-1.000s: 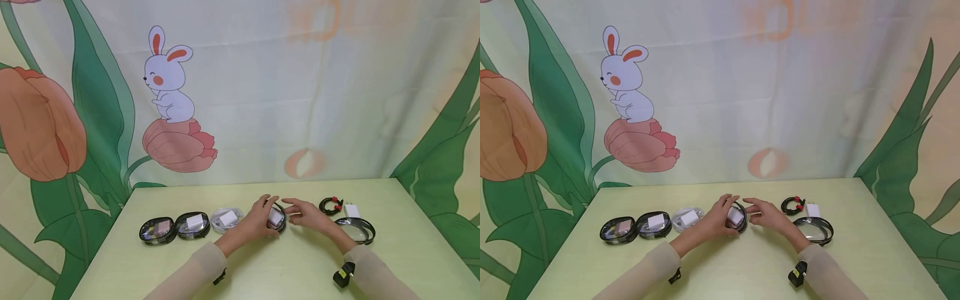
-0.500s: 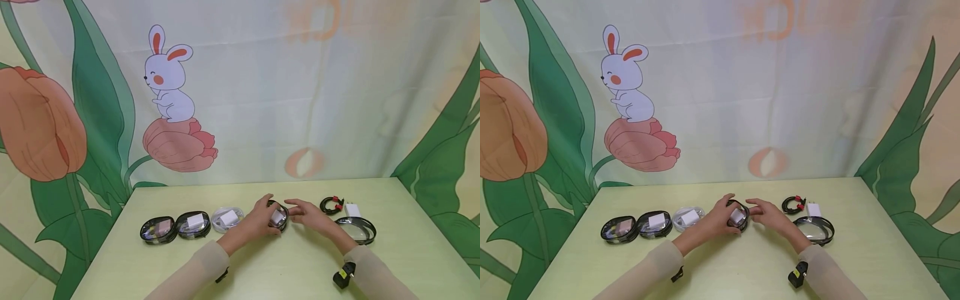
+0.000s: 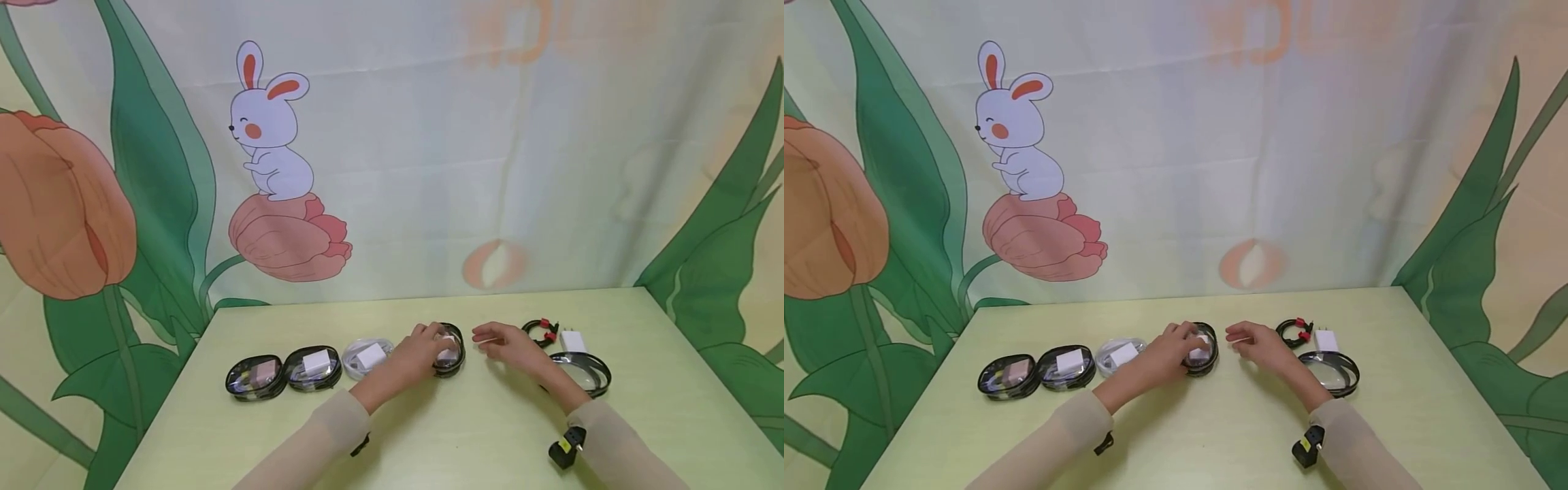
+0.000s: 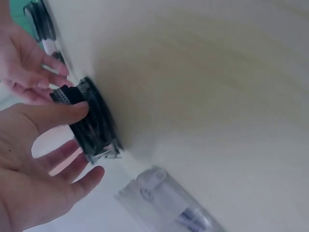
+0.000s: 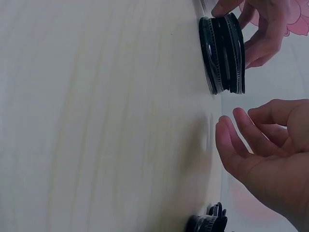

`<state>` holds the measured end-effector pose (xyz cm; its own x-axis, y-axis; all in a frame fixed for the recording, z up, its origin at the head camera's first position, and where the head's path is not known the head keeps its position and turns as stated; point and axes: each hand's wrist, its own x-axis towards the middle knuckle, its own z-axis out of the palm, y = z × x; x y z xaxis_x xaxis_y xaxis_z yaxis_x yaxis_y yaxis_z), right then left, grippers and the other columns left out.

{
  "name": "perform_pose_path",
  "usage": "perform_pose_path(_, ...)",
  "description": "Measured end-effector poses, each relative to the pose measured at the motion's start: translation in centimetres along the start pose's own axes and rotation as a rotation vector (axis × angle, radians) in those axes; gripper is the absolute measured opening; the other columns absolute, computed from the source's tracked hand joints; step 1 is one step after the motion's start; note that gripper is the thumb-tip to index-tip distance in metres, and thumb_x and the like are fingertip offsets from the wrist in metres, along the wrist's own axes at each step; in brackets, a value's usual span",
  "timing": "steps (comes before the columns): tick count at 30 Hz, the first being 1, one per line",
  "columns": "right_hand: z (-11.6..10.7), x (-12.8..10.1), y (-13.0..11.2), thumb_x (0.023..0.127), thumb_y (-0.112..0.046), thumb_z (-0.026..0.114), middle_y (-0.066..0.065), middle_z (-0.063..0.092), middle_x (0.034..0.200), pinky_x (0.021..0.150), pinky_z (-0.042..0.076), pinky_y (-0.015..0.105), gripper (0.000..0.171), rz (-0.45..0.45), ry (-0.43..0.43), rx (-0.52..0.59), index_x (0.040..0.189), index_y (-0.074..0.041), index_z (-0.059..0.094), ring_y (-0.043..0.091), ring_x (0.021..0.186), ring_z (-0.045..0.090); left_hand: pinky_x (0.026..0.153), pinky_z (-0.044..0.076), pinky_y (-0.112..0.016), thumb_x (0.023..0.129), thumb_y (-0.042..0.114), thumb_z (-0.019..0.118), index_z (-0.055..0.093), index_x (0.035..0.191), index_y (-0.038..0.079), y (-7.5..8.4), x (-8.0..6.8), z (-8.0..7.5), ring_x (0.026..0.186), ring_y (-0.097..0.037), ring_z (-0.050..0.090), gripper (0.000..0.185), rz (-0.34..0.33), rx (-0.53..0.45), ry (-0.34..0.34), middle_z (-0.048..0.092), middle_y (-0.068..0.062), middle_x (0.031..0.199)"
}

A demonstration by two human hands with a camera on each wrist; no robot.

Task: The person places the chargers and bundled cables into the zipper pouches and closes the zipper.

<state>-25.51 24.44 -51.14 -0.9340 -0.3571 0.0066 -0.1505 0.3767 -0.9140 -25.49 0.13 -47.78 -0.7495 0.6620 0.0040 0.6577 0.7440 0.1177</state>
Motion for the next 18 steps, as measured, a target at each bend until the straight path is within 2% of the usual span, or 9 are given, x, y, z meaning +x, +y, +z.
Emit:
perform_pose_path(4, 0.2, 0.2, 0.2, 0.101, -0.001, 0.058, 0.027, 0.063, 0.130, 0.091, 0.057, 0.039, 0.035, -0.011, 0.017, -0.056, 0.134, 0.010, 0.057, 0.042, 0.119, 0.061, 0.093, 0.052, -0.035, 0.088, 0.022, 0.082, 0.066, 0.115, 0.019, -0.7, -0.1, -0.3, 0.119, -0.027, 0.054, 0.031, 0.045, -0.066, -0.022, 0.052, -0.008, 0.137)
perform_pose_path(6, 0.2, 0.5, 0.4, 0.100, 0.000, 0.058, 0.024, 0.065, 0.127, 0.090, 0.057, 0.038, 0.032, -0.020, 0.034, -0.123, 0.131, 0.007, 0.060, 0.040, 0.117, 0.063, 0.091, 0.052, -0.032, 0.089, 0.028, 0.081, 0.065, 0.105, 0.016, -1.1, 0.0, -0.3, 0.115, -0.025, 0.057, 0.025, 0.075, -0.099, -0.026, 0.053, -0.007, 0.136)
perform_pose_path(7, 0.2, 0.7, 0.5, 0.100, 0.001, 0.058, 0.023, 0.066, 0.126, 0.089, 0.057, 0.038, 0.030, -0.038, 0.041, -0.168, 0.129, 0.006, 0.062, 0.040, 0.115, 0.065, 0.089, 0.051, -0.030, 0.090, 0.025, 0.080, 0.064, 0.101, 0.015, -1.2, 0.0, -0.3, 0.113, -0.024, 0.058, 0.022, 0.091, -0.117, -0.026, 0.053, -0.007, 0.136)
perform_pose_path(10, 0.1, 1.2, 0.8, 0.098, 0.005, 0.058, 0.019, 0.069, 0.122, 0.089, 0.057, 0.041, 0.028, -0.085, 0.063, -0.299, 0.125, 0.002, 0.066, 0.037, 0.112, 0.067, 0.085, 0.052, -0.029, 0.088, 0.004, 0.079, 0.062, 0.094, 0.010, -1.6, 0.0, -0.5, 0.112, -0.023, 0.062, 0.019, 0.155, -0.134, -0.005, 0.058, -0.007, 0.133)
perform_pose_path(13, 0.0, 1.8, 0.8, 0.095, 0.008, 0.057, 0.019, 0.069, 0.122, 0.090, 0.057, 0.046, 0.030, -0.140, 0.059, -0.403, 0.122, 0.001, 0.069, 0.039, 0.112, 0.066, 0.083, 0.051, -0.030, 0.082, -0.010, 0.078, 0.062, 0.094, 0.009, -2.0, 0.0, -0.7, 0.106, -0.022, 0.062, 0.028, 0.195, -0.133, 0.015, 0.063, -0.006, 0.122)
perform_pose_path(15, 0.0, 2.3, 0.8, 0.095, 0.008, 0.059, 0.018, 0.069, 0.123, 0.091, 0.056, 0.048, 0.030, -0.164, 0.040, -0.456, 0.121, 0.000, 0.070, 0.040, 0.114, 0.065, 0.084, 0.051, -0.030, 0.081, -0.010, 0.079, 0.061, 0.099, 0.010, -2.2, 0.1, -0.7, 0.102, -0.021, 0.061, 0.031, 0.202, -0.122, 0.014, 0.062, -0.004, 0.115)
perform_pose_path(18, 0.0, 3.1, 0.7, 0.095, 0.004, 0.063, 0.018, 0.069, 0.122, 0.092, 0.055, 0.050, 0.027, -0.227, 0.000, -0.536, 0.120, 0.000, 0.071, 0.040, 0.115, 0.064, 0.090, 0.052, -0.031, 0.084, -0.007, 0.079, 0.061, 0.113, 0.011, -2.4, 0.2, -0.7, 0.108, -0.022, 0.059, 0.039, 0.185, -0.134, -0.028, 0.059, -0.004, 0.120)
